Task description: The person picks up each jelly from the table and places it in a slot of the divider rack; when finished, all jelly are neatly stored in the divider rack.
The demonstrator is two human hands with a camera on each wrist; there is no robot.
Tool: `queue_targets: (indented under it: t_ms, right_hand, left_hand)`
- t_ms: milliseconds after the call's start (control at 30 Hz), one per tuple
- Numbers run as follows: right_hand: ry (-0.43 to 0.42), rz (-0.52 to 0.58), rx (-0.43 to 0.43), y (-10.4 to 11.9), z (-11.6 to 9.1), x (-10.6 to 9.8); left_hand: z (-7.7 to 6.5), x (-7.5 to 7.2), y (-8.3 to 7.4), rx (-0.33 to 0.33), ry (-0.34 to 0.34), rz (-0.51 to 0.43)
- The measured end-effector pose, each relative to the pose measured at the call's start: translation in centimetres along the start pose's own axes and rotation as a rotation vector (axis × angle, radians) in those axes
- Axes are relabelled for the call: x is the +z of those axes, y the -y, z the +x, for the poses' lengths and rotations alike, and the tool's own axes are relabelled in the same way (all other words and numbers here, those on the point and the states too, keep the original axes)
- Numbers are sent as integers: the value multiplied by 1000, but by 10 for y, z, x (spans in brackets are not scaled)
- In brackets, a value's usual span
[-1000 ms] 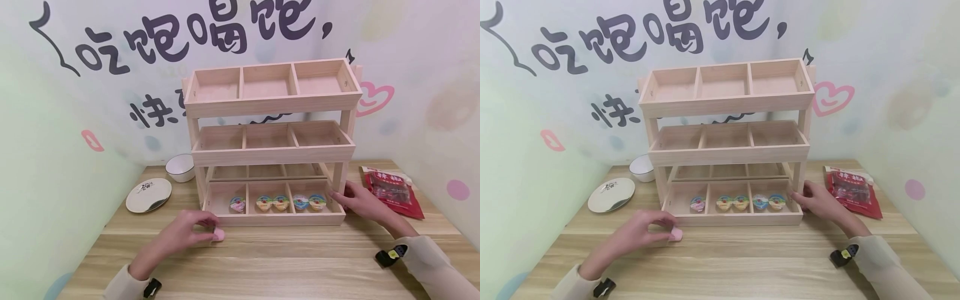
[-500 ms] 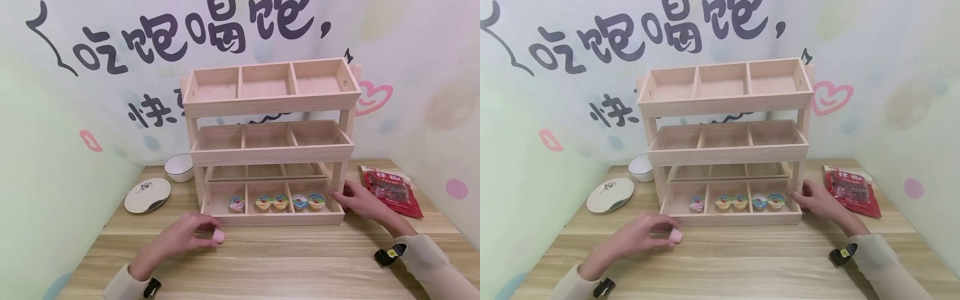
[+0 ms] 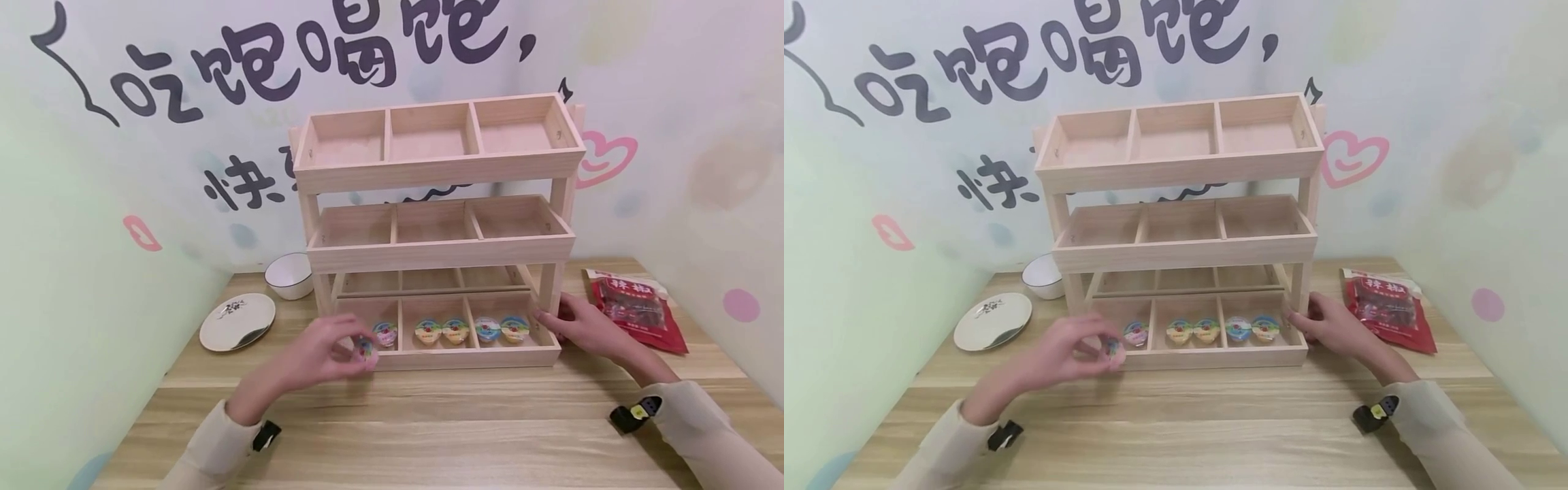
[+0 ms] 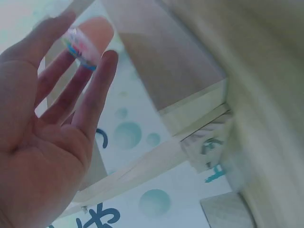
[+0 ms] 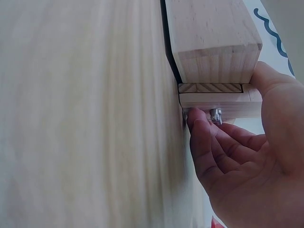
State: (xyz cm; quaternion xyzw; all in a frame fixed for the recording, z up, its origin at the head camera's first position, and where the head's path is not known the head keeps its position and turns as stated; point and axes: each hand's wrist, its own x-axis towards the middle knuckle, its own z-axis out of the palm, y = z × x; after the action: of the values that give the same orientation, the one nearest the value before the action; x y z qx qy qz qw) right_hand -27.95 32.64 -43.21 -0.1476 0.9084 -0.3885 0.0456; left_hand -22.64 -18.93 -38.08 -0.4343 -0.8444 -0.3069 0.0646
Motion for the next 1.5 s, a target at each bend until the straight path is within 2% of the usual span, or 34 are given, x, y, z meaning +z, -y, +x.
queue_targets:
  t_ms: [100, 167, 367, 500, 600, 833, 1067, 1233, 1500]
  right_hand:
    - [-1, -1, 3, -1, 0, 0]
    - [3, -3, 6, -1, 0, 0]
    - [8, -19, 7, 0, 0, -4]
    - [16, -14, 5, -1, 0, -4]
    - [20, -13, 8, -1, 0, -4]
    - [18, -16, 14, -2, -1, -5]
    - [20, -10, 18, -2, 0, -4]
    - [25, 6, 20, -3, 2, -2]
    - [27, 2, 32, -5, 2, -1]
  left_hand:
    - [12, -4, 4, -56, -53, -18]
    - [16, -5, 9, -92, -86, 17]
    - [18, -6, 18, -127, -149, 115]
    - [17, -5, 19, -153, -165, 129]
    - [15, -5, 21, -171, -145, 112]
    - [14, -1, 27, -172, -96, 145]
    - [19, 9, 30, -215, -83, 263]
    - [22, 12, 28, -241, -39, 344]
    - [32, 13, 27, -310, 56, 313]
